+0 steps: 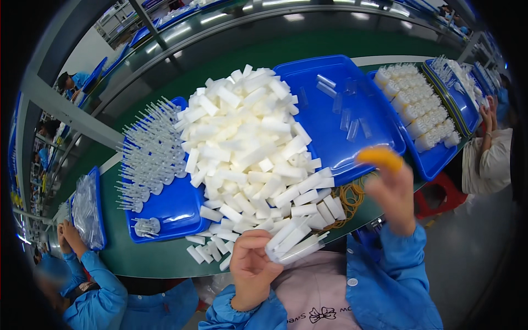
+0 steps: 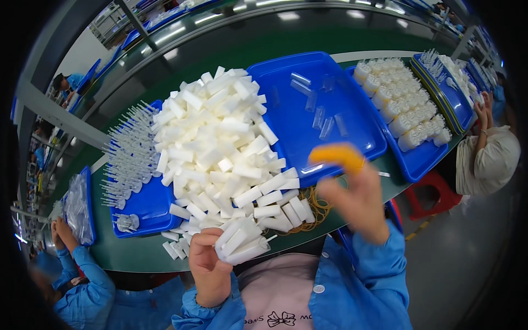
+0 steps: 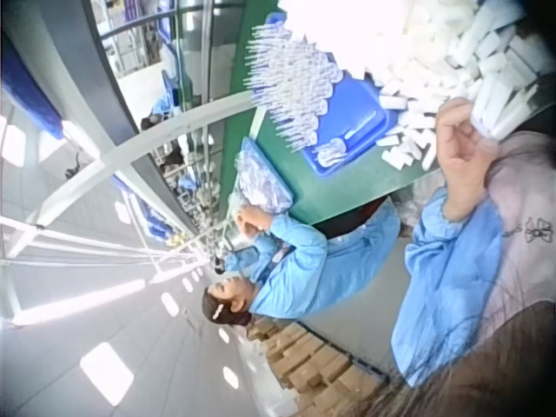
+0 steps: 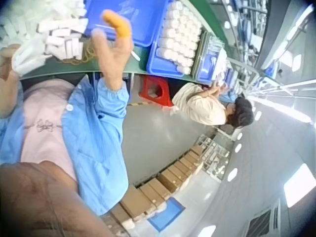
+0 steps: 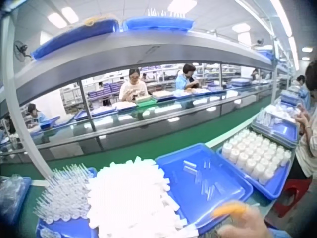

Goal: The person inserts white cylindrical components into clear plastic tubes, then secures the bundle with a rubber band and uses a metal tool to adjust the components inside the tube. The person repeats this process multiple times.

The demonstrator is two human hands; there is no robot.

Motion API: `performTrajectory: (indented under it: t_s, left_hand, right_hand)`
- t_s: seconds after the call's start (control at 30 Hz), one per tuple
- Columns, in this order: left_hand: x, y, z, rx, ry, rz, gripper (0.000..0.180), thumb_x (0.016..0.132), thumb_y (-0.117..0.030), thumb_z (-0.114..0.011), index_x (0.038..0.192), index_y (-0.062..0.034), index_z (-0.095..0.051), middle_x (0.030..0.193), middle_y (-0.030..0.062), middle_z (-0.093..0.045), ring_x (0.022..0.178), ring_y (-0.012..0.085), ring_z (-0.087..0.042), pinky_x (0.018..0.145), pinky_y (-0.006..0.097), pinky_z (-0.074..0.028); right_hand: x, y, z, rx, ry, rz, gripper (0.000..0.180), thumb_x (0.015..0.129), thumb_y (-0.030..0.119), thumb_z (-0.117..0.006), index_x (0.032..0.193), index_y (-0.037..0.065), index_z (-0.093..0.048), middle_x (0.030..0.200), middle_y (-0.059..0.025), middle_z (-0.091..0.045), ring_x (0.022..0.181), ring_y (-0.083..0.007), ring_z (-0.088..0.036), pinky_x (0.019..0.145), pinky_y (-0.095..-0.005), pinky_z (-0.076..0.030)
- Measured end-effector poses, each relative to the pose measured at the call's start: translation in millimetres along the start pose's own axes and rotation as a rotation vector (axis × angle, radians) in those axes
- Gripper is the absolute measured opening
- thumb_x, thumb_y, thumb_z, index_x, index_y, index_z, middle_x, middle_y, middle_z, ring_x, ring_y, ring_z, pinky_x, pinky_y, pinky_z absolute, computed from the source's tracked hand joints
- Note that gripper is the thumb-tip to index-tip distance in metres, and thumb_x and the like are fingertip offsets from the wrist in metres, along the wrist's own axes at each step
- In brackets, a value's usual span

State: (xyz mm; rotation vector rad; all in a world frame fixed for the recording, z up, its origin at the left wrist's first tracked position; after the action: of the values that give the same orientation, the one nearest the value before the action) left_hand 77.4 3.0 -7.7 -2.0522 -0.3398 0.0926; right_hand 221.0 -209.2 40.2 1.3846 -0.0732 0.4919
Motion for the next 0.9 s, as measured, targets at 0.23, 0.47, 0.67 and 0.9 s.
performTrajectory:
  t_s: [0.23,0.47,0.67,0.9]
  left_hand:
    - [3.1,2.8,-4.8,-0.018,0.021,0.034,0.042,0.073,0.000,-0.072,0.107,-0.0002,-0.049,0.113,0.0107,-0.046,0.099,0.0160,-0.054,0.087,0.028,-0.044]
    - [6.3,2.2,-5.3,-0.027,0.025,0.030,0.042,0.073,-0.001,-0.073,0.108,-0.0001,-0.048,0.113,0.0110,-0.046,0.097,0.0152,-0.054,0.084,0.028,-0.045]
    - [6.5,2.2,-6.6,0.044,0.058,-0.007,0.043,0.072,0.000,-0.075,0.106,-0.0002,-0.050,0.114,0.0120,-0.045,0.095,0.0151,-0.053,0.084,0.028,-0.045]
    - [-1.7,-4.9,-10.7,0.259,0.102,-0.144,0.045,0.067,-0.002,-0.079,0.103,-0.0026,-0.053,0.112,0.0123,-0.045,0.097,0.0172,-0.051,0.081,0.027,-0.045]
  right_hand:
    - [50.5,-79.9,61.5,-1.046,-0.118,0.048,0.030,0.073,0.017,-0.070,0.095,0.001,-0.058,0.095,-0.0150,-0.060,0.086,-0.0315,-0.057,0.076,-0.0363,-0.045]
    - [45.3,-83.9,69.8,-0.662,-0.260,0.005,0.025,0.079,0.014,-0.063,0.100,0.000,-0.059,0.089,-0.0111,-0.060,0.078,-0.0215,-0.057,0.072,-0.0306,-0.045]
    - [14.4,-1.8,30.6,0.134,-0.102,-0.099,0.017,0.082,0.011,-0.058,0.093,-0.001,-0.062,0.081,-0.0039,-0.059,0.070,-0.0093,-0.054,0.063,-0.0227,-0.043]
    - [-4.8,35.5,-4.8,-0.204,0.128,0.155,0.014,0.079,0.014,-0.063,0.082,0.000,-0.063,0.069,-0.0070,-0.056,0.057,-0.0147,-0.052,0.054,-0.0244,-0.040]
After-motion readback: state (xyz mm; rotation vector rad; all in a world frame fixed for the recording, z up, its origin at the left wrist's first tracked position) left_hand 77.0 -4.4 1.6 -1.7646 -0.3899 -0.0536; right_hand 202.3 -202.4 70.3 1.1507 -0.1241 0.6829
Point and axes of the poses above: each hand's wrist, its own x-axis towards the middle knuckle, its own z-axis out of the back of the hand, y = z × x, the point moved 5 cm from there along x, towards the middle knuckle
